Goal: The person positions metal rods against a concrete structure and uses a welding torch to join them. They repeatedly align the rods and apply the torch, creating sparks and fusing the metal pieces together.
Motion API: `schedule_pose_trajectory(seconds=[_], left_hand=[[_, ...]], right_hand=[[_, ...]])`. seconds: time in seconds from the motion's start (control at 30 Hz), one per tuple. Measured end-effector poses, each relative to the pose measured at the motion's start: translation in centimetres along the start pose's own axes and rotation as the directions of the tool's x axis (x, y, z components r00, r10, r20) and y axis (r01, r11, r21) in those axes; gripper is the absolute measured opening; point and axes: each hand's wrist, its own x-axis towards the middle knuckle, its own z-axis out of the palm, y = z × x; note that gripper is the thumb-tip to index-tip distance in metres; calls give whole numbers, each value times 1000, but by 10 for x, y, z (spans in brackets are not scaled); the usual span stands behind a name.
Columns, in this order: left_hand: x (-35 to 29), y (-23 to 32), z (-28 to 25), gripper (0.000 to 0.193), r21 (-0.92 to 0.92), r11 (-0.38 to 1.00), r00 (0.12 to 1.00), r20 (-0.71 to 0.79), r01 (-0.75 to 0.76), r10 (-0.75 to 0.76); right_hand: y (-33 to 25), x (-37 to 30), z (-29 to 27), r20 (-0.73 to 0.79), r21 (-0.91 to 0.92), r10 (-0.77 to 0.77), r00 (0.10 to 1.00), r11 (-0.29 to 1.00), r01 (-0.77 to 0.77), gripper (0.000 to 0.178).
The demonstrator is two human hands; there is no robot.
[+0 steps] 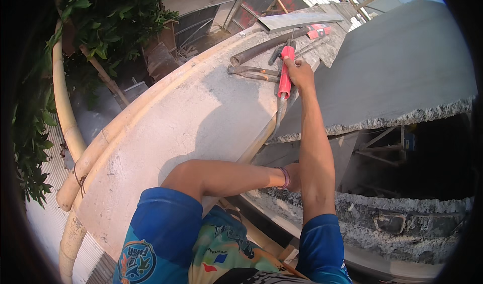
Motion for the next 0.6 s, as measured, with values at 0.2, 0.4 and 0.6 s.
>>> schedule_pose_trajectory(seconds=[0.2, 0.4, 0.6], left_hand=[[-8, 16, -3, 30, 105, 990, 983, 150, 91, -106], [-13, 38, -24, 14, 386, 921, 910, 366, 44, -197], [-19, 27, -24, 13, 420, 907, 924, 361, -41, -125]], right_hand=[[13, 65, -4, -319, 36, -26, 947, 999, 40, 51], [29, 128, -11, -272, -175, -126, 954, 981, 79, 44], [44, 194, 6, -207, -264, -141, 968, 961, 83, 44]])
